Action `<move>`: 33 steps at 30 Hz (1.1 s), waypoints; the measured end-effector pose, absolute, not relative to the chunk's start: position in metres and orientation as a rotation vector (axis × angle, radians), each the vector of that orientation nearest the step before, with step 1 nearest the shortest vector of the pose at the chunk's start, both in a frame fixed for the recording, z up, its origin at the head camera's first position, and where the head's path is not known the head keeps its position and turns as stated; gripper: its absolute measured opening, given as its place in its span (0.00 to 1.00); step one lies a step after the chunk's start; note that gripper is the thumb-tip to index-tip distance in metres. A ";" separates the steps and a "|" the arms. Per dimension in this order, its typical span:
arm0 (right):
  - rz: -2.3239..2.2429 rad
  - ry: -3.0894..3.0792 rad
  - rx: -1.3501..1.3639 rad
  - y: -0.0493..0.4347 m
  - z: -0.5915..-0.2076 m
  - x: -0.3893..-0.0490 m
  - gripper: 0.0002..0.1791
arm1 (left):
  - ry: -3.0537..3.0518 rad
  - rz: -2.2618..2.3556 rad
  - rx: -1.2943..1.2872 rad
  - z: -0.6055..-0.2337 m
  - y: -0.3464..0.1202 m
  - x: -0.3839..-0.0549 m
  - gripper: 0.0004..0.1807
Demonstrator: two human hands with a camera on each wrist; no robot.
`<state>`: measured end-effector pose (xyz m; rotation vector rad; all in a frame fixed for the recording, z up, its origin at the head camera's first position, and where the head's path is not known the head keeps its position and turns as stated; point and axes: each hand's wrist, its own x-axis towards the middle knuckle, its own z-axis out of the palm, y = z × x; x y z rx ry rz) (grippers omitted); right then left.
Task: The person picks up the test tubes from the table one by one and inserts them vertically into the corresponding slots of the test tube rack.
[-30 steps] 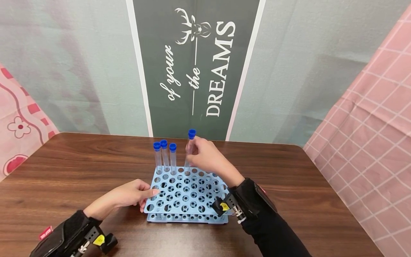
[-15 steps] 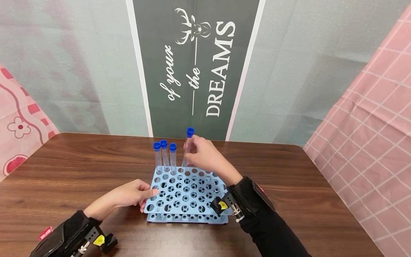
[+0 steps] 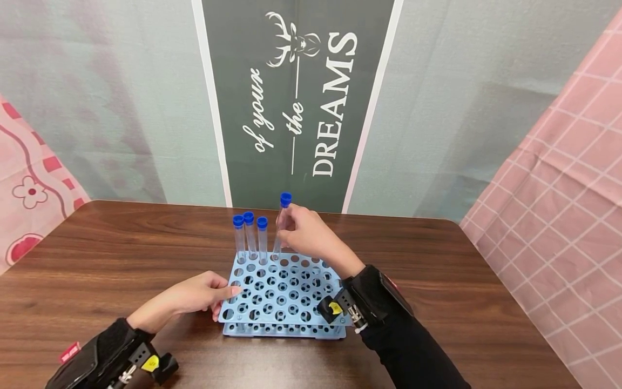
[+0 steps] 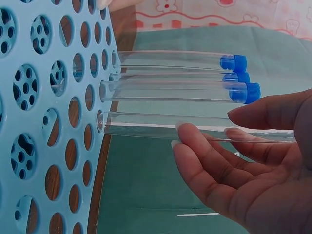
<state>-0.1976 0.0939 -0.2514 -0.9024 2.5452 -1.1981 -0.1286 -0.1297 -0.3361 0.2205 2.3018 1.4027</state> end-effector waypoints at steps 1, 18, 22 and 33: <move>-1.196 2.545 -0.902 0.094 -0.251 -0.198 0.05 | 2.303 1.402 0.220 -0.336 -0.130 -0.129 0.19; -1.124 2.564 -0.831 0.087 -0.252 -0.201 0.04 | 2.311 1.388 0.218 -0.335 -0.130 -0.129 0.19; -1.086 2.580 -0.804 0.086 -0.253 -0.203 0.04 | 2.313 1.385 0.224 -0.335 -0.130 -0.128 0.19; -0.994 2.621 -0.747 0.081 -0.254 -0.202 0.03 | 2.299 1.389 0.228 -0.335 -0.130 -0.130 0.18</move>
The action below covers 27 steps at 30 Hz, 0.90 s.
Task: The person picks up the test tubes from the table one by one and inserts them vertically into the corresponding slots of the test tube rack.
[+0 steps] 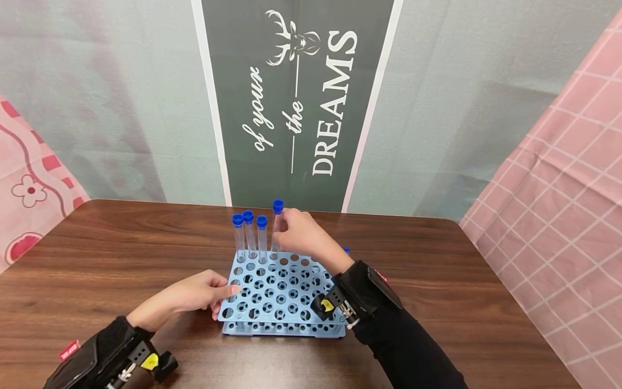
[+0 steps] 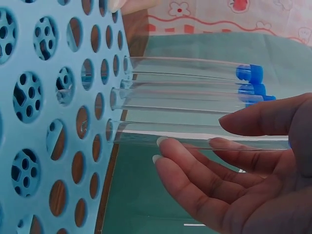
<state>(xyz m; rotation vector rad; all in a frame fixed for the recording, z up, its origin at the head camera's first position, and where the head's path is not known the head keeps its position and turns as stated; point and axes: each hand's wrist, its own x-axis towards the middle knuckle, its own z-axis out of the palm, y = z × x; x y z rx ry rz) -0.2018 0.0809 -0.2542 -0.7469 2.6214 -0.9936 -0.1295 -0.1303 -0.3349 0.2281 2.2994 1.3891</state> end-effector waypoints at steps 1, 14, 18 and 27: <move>-0.983 2.624 -0.743 0.081 -0.255 -0.202 0.03 | 2.301 1.388 0.231 -0.335 -0.130 -0.129 0.18; -0.929 2.630 -0.668 0.075 -0.267 -0.204 0.03 | 2.312 1.387 0.221 -0.336 -0.129 -0.130 0.19; -0.913 2.629 -0.663 0.075 -0.269 -0.203 0.06 | 2.306 1.389 0.220 -0.336 -0.129 -0.130 0.19; -0.893 2.621 -0.667 0.075 -0.271 -0.204 0.09 | 2.302 1.395 0.224 -0.336 -0.129 -0.129 0.18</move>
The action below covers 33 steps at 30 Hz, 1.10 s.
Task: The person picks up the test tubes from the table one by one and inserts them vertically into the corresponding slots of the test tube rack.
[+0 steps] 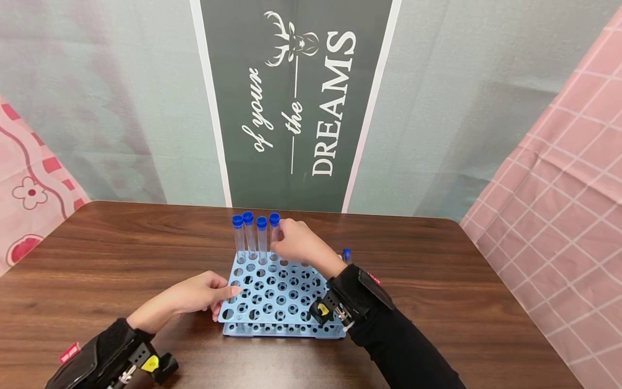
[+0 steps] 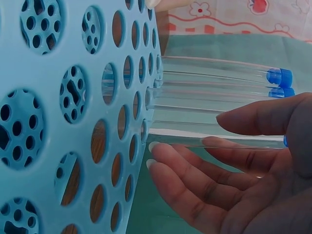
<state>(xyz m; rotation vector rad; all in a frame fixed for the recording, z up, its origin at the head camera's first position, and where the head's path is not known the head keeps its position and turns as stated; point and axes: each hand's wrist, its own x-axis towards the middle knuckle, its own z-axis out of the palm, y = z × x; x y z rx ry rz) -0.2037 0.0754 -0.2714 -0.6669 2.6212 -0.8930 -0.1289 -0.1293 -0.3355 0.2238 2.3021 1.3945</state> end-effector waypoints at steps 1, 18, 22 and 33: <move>-0.890 2.621 -0.671 0.075 -0.271 -0.204 0.08 | 2.301 1.396 0.225 -0.336 -0.129 -0.129 0.18; -0.879 2.613 -0.667 0.076 -0.272 -0.203 0.06 | 2.284 1.413 0.235 -0.335 -0.130 -0.129 0.17; -0.880 2.620 -0.697 0.077 -0.272 -0.202 0.07 | 2.287 1.409 0.235 -0.335 -0.130 -0.129 0.18; -0.893 2.621 -0.685 0.084 -0.276 -0.204 0.06 | 2.311 1.393 0.220 -0.335 -0.129 -0.128 0.19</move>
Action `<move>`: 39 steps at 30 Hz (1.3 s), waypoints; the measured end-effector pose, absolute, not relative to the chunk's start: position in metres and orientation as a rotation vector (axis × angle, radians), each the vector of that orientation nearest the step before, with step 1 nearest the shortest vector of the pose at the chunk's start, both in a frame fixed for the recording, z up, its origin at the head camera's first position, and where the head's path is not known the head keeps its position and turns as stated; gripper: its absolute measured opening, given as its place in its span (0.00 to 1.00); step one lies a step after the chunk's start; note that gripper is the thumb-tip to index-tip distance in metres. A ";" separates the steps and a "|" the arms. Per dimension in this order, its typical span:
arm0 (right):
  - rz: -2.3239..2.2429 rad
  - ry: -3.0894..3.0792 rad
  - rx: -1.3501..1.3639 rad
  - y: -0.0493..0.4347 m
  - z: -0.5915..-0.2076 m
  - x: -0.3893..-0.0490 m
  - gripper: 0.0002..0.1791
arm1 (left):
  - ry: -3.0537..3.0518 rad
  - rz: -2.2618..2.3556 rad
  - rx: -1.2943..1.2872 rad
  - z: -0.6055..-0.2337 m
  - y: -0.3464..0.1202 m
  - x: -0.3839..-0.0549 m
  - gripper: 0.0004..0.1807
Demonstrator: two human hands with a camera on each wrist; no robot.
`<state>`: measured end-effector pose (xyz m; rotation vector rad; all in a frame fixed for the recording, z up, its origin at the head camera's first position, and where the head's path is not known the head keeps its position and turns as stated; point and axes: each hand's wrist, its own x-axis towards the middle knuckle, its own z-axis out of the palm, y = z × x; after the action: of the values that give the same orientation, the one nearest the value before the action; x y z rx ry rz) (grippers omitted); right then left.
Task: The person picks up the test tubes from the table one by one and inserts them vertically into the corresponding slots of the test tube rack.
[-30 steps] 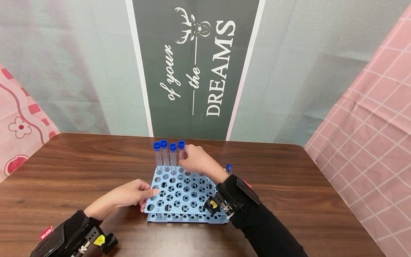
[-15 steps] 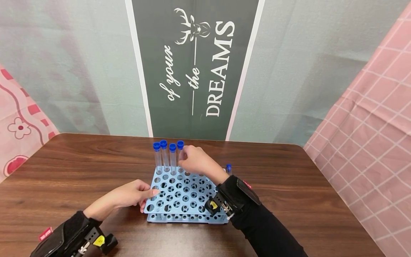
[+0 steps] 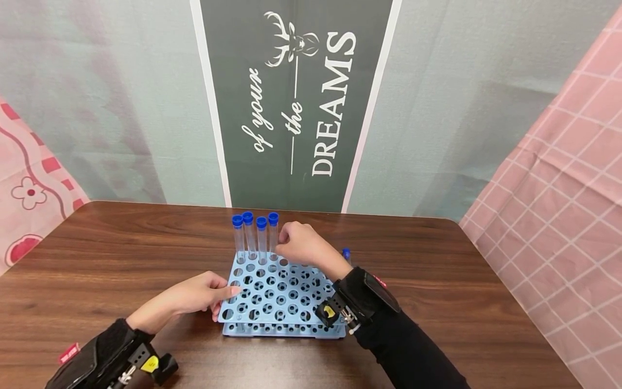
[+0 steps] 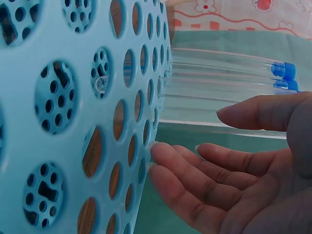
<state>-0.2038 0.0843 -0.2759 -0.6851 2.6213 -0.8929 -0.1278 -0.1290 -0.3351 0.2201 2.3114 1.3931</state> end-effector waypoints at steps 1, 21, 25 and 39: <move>-0.889 2.625 -0.676 0.086 -0.276 -0.204 0.06 | 2.312 1.393 0.221 -0.335 -0.129 -0.128 0.19; -0.806 2.677 -0.652 0.109 -0.278 -0.206 0.03 | 2.325 1.387 0.246 -0.335 -0.128 -0.128 0.20; -0.817 2.677 -0.658 0.113 -0.279 -0.207 0.03 | 2.321 1.395 0.248 -0.337 -0.129 -0.129 0.20; -0.833 2.681 -0.656 0.125 -0.280 -0.208 0.03 | 2.309 1.396 0.236 -0.336 -0.129 -0.128 0.20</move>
<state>-0.2084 0.1247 -0.2795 -0.6555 2.6806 -0.8330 -0.1283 -0.1292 -0.3361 0.2361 2.3092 1.3964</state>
